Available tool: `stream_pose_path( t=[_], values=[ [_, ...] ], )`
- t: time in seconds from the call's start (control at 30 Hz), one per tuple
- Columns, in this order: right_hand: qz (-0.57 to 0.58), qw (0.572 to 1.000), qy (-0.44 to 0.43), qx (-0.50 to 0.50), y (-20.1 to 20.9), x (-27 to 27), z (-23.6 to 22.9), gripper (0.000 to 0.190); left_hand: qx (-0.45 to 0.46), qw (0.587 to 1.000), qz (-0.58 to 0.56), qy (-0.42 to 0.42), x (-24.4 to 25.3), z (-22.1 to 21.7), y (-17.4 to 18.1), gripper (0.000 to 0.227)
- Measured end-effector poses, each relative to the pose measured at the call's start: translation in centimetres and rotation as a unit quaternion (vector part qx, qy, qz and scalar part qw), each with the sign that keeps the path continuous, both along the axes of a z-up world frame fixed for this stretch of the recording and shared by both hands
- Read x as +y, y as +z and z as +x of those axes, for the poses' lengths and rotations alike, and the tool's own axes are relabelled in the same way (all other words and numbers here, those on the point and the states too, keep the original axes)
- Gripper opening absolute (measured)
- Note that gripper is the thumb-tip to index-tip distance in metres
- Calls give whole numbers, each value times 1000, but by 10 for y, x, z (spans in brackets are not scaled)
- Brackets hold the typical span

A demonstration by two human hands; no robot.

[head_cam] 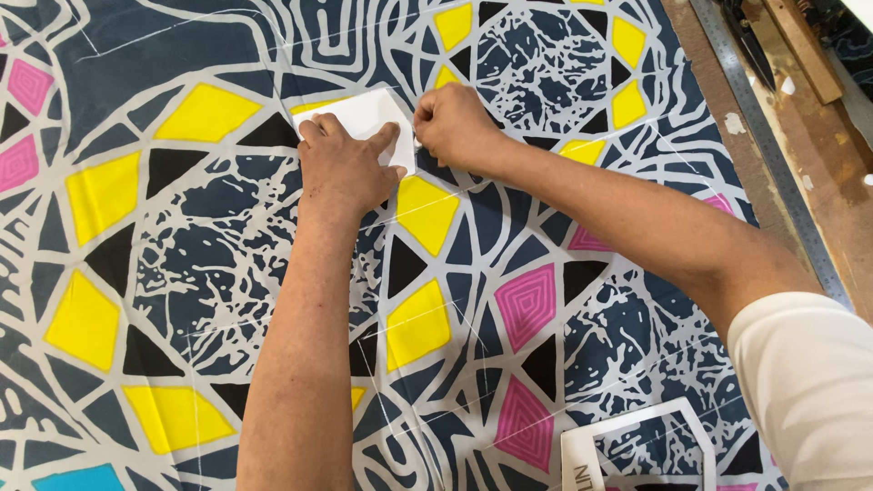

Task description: The person places a white square sticker onto a colorful patterned surface, smooths it down, and then positions a white frame stencil over the same area. The person adjusts the frame to align with the pattern.

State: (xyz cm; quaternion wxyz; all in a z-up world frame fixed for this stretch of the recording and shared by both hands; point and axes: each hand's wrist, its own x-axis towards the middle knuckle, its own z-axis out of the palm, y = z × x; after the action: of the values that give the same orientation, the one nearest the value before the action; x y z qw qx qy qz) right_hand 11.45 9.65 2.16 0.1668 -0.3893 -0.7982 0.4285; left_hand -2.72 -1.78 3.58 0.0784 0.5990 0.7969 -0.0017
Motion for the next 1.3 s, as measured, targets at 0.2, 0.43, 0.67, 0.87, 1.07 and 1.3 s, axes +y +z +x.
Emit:
stream_pose_path(
  t=[0.2, 0.43, 0.67, 0.87, 1.07, 1.3],
  values=[
    [37, 999, 0, -20, -16, 7, -1, 10, -1, 1000, 3, 4, 1, 0, 0, 62],
    [119, 990, 79, -5, -22, -30, 24, 9, -5, 1000, -5, 10, 1, -1, -4, 62],
    [-111, 993, 13, 26, 17, -57, 109, 15, -33, 997, 32, 59, -6, 4, -11, 72],
    [-132, 981, -141, -7, 16, -60, 251, 19, -64, 984, 52, 158, -20, 1, -16, 82],
    [-149, 914, -371, -64, -2, -84, 382, 18, -78, 970, 47, 225, -44, -17, -3, 95],
    [-109, 911, -392, 63, -36, -110, 451, 18, -163, 928, 191, 275, -61, -48, -13, 106]
  ],
)
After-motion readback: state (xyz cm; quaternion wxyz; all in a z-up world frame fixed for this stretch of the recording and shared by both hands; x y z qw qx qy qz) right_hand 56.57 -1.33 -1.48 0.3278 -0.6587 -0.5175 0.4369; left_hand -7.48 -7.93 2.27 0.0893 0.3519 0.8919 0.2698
